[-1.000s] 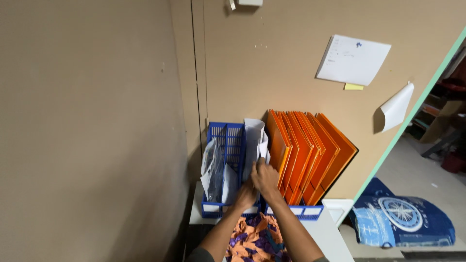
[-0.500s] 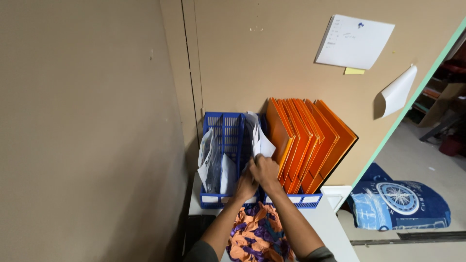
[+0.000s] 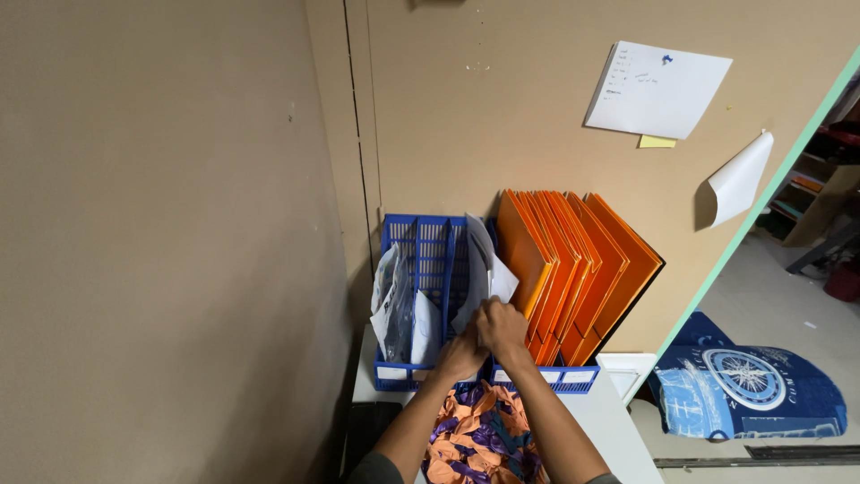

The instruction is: Organizing documents and small office supplies at a workstation.

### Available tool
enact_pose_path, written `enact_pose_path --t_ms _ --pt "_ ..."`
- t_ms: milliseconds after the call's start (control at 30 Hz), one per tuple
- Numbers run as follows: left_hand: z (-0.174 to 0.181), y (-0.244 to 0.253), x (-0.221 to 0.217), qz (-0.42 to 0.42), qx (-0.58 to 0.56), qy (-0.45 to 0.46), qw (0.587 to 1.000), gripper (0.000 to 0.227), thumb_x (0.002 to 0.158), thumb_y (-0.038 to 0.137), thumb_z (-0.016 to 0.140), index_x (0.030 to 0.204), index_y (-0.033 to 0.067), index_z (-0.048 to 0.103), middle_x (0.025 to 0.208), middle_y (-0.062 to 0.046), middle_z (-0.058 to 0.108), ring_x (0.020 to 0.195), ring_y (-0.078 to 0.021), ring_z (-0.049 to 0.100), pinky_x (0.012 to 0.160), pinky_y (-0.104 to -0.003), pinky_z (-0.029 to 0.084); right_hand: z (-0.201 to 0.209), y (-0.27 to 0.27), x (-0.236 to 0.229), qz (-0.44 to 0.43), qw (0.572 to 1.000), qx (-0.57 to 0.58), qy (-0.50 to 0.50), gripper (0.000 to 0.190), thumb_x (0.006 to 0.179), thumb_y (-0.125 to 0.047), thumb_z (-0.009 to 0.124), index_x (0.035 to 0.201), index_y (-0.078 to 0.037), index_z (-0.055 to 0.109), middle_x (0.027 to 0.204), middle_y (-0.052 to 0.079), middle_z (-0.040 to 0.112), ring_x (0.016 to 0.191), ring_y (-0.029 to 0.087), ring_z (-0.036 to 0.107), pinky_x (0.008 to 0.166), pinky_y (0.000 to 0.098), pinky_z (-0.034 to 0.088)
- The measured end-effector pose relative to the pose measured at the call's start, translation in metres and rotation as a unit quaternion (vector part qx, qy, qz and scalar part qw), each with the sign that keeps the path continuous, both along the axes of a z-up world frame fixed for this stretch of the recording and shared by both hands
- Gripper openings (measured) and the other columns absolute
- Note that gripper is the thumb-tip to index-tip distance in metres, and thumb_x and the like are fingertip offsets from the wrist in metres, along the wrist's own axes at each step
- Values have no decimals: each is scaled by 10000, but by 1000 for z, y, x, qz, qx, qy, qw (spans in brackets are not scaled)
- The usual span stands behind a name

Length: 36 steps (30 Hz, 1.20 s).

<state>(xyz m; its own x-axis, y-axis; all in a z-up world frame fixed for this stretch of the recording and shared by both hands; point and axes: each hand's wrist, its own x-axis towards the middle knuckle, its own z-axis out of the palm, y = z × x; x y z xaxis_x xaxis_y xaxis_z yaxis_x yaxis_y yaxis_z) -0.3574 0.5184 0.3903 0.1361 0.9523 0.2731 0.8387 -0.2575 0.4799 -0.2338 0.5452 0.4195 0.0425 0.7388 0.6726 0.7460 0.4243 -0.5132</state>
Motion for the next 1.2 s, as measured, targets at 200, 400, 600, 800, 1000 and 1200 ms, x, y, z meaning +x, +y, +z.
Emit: enact_pose_path --t_ms 200,400,600,800,1000,1200 --pt "-13 -9 -4 -91 131 -18 987 1047 816 417 732 1590 43 134 1606 -326 270 1313 -489 485 987 -519 502 0 -24 8 -17 996 -83 -14 522 1011 -506 468 891 -58 709 808 254 718 780 477 696 720 569 552" --pt "-41 2 -11 -117 229 -30 966 934 873 290 759 1584 0 227 1587 -326 331 1442 -498 382 1147 -482 393 -23 -50 31 -41 988 -145 -28 680 987 -641 486 810 -28 723 817 259 708 842 447 697 766 549 542" --pt "-13 -53 -7 -100 235 -104 961 840 837 159 766 1557 14 358 1525 -263 471 1308 -409 544 1082 -444 458 -44 -131 78 32 980 -193 26 548 960 -591 490 918 -71 658 738 217 714 793 415 694 708 539 513" --pt "13 -123 6 -161 242 -187 938 591 878 58 738 1426 10 522 1333 -193 643 1131 -300 661 911 -373 550 -141 -214 137 59 924 -345 155 463 986 -545 464 987 -110 623 649 104 738 692 271 744 657 411 547" --pt "-26 -184 65 -290 104 -202 930 354 928 31 719 1273 36 640 1167 -123 714 992 -218 706 854 -336 580 -258 -324 180 -19 886 -385 257 449 989 -508 522 1021 -70 620 728 122 715 700 267 711 662 410 542" --pt "-92 -257 134 -451 -109 -105 880 322 898 66 723 1215 59 670 1165 -86 728 967 -212 722 781 -346 580 -279 -462 213 -125 857 -394 309 440 965 -479 605 1059 -49 617 776 143 712 730 288 692 680 426 527"
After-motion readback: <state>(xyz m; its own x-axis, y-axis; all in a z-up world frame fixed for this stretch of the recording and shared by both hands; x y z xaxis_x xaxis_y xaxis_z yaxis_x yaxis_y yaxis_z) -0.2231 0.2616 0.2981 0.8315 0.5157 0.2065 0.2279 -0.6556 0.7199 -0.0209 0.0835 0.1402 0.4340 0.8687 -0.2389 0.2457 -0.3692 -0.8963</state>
